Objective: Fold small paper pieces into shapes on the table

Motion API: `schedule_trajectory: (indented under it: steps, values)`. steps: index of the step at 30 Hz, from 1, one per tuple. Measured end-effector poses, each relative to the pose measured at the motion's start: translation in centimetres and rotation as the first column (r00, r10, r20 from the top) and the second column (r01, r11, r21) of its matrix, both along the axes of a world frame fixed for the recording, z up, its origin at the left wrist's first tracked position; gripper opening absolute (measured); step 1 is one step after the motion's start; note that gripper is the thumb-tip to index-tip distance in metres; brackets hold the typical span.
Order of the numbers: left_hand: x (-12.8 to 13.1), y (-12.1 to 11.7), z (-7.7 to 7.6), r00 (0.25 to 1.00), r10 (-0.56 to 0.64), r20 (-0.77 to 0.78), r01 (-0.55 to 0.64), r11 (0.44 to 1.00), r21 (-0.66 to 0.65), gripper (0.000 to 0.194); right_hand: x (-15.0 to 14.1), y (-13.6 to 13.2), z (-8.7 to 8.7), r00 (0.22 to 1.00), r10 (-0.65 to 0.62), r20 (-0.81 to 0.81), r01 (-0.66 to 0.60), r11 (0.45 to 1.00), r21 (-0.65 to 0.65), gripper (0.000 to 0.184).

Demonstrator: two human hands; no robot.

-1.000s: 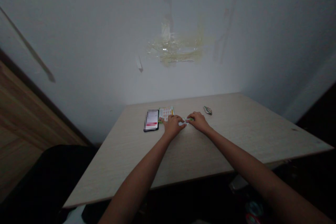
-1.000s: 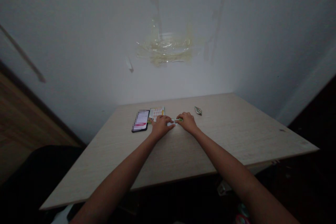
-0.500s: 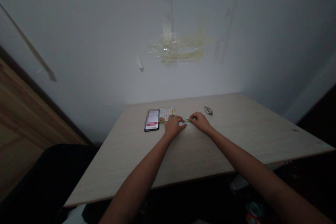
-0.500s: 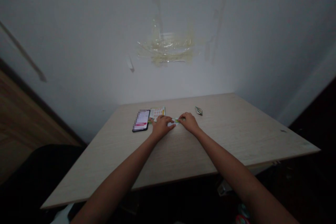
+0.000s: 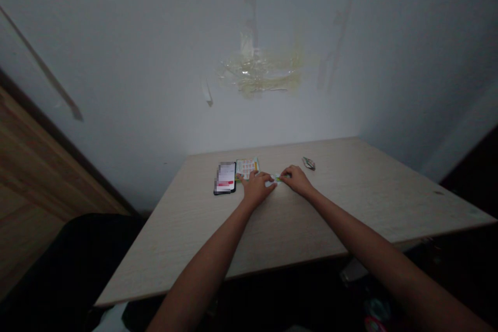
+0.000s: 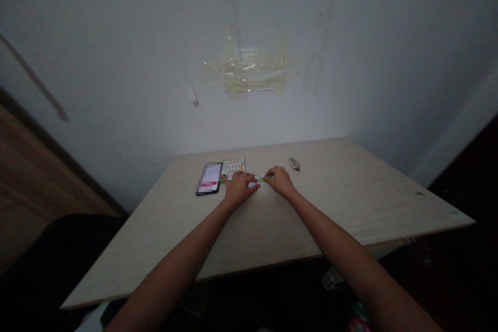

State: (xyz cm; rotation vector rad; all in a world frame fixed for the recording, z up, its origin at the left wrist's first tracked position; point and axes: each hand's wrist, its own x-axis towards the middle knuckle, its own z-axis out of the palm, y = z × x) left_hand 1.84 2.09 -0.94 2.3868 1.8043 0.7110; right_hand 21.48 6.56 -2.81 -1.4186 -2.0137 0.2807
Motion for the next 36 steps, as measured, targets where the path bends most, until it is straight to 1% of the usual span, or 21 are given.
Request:
schedule_trajectory:
  steps: [7,14,18,21,25,30,36]
  values:
    - [0.04,0.02,-0.04,1.0,-0.003,0.026,0.003,1.0,0.004,0.024,-0.27,-0.09,0.25,0.999,-0.03,0.015,0.03,0.999,-0.012,0.017]
    - [0.21,-0.06,0.04,1.0,-0.004,-0.003,0.004,1.0,0.007,0.023,-0.43,-0.29,0.39,0.998,-0.05,0.036,0.05,0.999,-0.005,0.016]
    - [0.35,-0.29,0.11,0.999,-0.003,-0.044,0.005,0.999,0.037,0.023,-0.56,-0.39,0.49,0.997,-0.056,0.049,0.056,0.998,-0.003,0.015]
    - [0.34,-0.4,0.07,0.999,-0.006,-0.041,0.008,0.999,0.047,0.023,-0.64,-0.44,0.53,0.997,-0.06,0.05,0.06,0.998,-0.007,0.015]
    - [0.28,-0.37,0.1,1.0,-0.012,-0.017,0.013,0.999,0.036,0.022,-0.73,-0.56,0.62,0.996,-0.067,0.058,0.067,0.998,-0.006,0.014]
    - [0.39,-0.45,0.52,1.0,-0.018,0.002,0.018,1.0,0.008,0.021,-0.79,-0.74,0.74,0.995,-0.076,0.071,0.077,0.997,-0.007,0.014]
    - [0.28,-0.55,0.63,0.999,-0.047,-0.027,0.047,0.999,-0.004,0.022,-0.81,-0.75,0.86,0.993,-0.07,0.095,0.071,0.997,-0.009,0.014]
